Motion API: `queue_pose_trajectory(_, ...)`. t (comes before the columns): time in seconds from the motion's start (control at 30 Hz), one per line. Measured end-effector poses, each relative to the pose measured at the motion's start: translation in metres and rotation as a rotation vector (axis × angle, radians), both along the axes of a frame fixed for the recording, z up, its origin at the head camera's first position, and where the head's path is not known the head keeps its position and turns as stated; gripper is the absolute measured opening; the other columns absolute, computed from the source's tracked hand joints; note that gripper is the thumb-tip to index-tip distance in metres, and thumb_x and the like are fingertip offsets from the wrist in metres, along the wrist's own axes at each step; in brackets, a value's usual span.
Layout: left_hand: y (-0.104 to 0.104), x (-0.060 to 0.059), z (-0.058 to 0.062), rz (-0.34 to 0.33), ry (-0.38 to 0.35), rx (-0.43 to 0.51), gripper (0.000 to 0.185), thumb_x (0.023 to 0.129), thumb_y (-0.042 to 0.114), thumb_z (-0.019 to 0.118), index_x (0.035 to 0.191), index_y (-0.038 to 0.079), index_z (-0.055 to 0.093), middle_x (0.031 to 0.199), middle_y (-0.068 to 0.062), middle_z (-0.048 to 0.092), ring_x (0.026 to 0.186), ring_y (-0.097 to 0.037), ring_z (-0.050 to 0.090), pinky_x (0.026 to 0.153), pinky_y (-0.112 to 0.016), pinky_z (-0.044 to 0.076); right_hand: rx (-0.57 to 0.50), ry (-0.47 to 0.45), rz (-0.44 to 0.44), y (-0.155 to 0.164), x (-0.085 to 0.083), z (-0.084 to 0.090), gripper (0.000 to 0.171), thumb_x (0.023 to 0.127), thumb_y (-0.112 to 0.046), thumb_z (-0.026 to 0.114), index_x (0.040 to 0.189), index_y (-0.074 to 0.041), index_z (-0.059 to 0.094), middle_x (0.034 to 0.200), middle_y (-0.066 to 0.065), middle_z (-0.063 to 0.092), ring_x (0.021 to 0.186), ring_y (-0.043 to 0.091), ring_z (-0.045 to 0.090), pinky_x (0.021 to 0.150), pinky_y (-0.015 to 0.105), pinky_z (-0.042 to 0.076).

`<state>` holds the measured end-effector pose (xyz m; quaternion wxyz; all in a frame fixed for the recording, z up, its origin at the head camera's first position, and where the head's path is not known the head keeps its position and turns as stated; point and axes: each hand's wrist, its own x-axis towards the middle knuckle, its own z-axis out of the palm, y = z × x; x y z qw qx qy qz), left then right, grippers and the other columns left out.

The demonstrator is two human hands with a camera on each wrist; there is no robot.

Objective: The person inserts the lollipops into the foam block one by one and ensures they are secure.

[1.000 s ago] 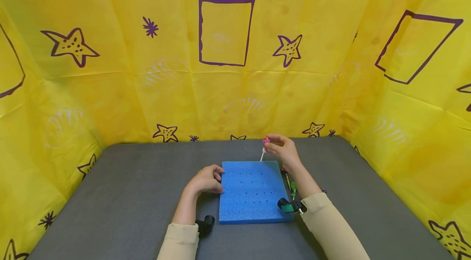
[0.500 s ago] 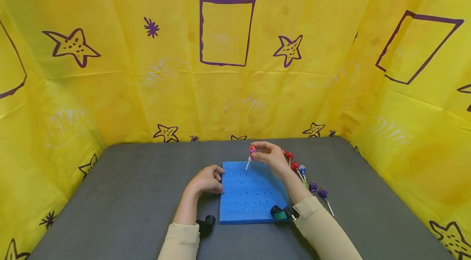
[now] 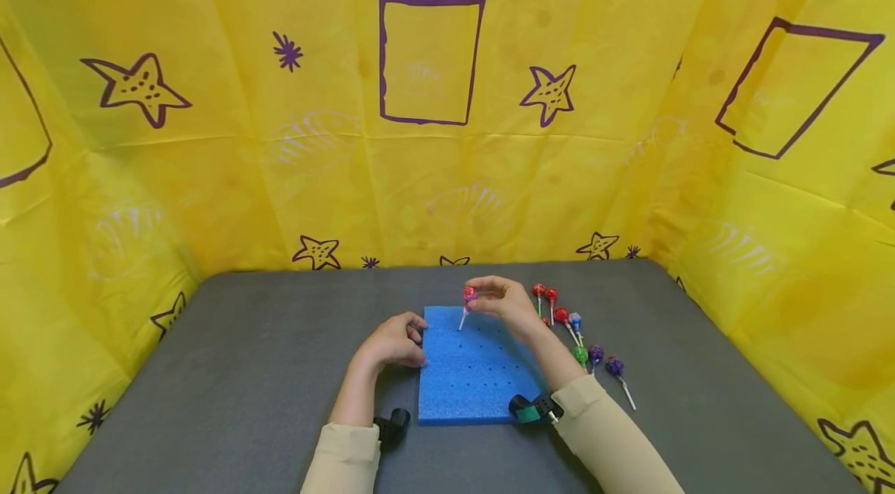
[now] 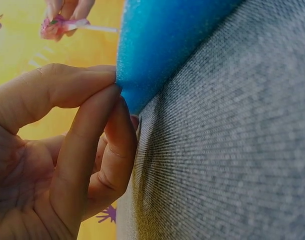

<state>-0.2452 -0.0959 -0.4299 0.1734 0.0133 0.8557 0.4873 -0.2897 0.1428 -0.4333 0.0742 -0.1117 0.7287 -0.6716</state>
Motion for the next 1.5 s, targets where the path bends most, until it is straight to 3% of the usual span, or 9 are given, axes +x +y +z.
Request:
queue_pose_trajectory(0.2,0.0004,0.0004,0.0011,-0.003,0.001,0.01,0.057,0.072,-0.006,0.078,0.125,0.001,0.057,0.098,-0.012,0.056,0.078,-0.02,0.061,0.07,-0.031,0.06,0.035,0.006,0.003,-0.0005,-0.0006,-0.0019,0.04,0.086,-0.002,0.072,0.124,0.003,0.062,0.12,0.019,0.069,0.094,0.01,0.07,0.091,0.037,0.059)
queue_pose_trajectory(0.53,-0.0002,0.0011,0.0027,-0.01,0.008,0.012,0.057,0.071,-0.006,0.079,0.124,0.001,0.057,0.098,-0.012,0.056,0.077,-0.021,0.06,0.069,-0.031,0.06,0.09,0.035,0.042,0.0007,-0.0007,-0.0039,0.038,0.083,-0.002,0.074,0.12,0.003,0.066,0.116,0.019,0.071,0.095,0.011,0.069,0.083,0.029,0.059)
queue_pose_trajectory(0.93,0.0,0.0004,0.0,-0.021,0.005,0.017,0.057,0.071,-0.007,0.077,0.124,0.001,0.057,0.099,-0.011,0.056,0.077,-0.019,0.061,0.068,-0.03,0.059,0.074,-0.022,0.106,0.0002,0.0044,-0.0007,0.039,0.089,-0.01,0.072,0.125,0.002,0.063,0.117,0.015,0.071,0.096,0.014,0.072,0.092,0.041,0.058)
queue_pose_trajectory(1.5,-0.0015,-0.0023,-0.0024,-0.049,0.029,0.04,0.063,0.068,-0.01,0.078,0.127,0.003,0.059,0.104,-0.013,0.058,0.078,-0.02,0.06,0.067,-0.031,0.058,0.088,-0.048,0.11,-0.0011,0.0039,0.0015,0.042,0.089,-0.012,0.072,0.128,-0.002,0.062,0.124,0.018,0.066,0.098,0.014,0.07,0.09,0.035,0.059)
